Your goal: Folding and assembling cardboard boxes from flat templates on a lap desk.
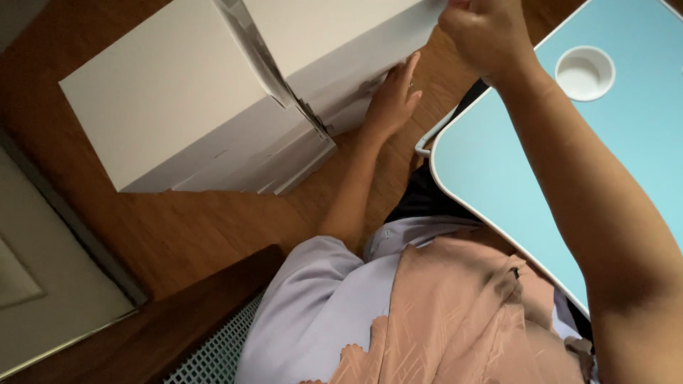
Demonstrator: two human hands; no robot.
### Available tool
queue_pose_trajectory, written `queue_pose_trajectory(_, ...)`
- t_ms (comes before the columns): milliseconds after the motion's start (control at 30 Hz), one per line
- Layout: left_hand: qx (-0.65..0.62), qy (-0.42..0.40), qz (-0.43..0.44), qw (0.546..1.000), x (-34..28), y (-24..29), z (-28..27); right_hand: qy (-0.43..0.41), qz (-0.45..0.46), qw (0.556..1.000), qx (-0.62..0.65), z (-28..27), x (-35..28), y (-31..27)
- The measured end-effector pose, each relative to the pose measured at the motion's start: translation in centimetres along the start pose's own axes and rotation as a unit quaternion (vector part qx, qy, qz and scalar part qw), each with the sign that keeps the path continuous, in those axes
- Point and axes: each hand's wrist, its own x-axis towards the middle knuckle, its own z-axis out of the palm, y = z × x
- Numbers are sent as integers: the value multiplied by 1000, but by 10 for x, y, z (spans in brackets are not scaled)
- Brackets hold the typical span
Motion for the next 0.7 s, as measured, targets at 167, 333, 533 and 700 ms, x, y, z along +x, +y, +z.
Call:
queue_pose_trajectory(167,-130,18,17,991,-21,21,-14,-11,-98,995,22,-22,-17,-30)
queue_pose_trajectory(333,-190,-63,-7,980,-29,-23,12,-12,-14,997,71,-48,-68,-42)
queue_pose_trajectory(533,-93,-171,-84,977,-7,-71,38,-11,32,999,39,-92,-140,-38)
queue_pose_trajectory(700,-141,-51,-96,984,6,-115,64,51,104,993,-3,-134,-223,-24)
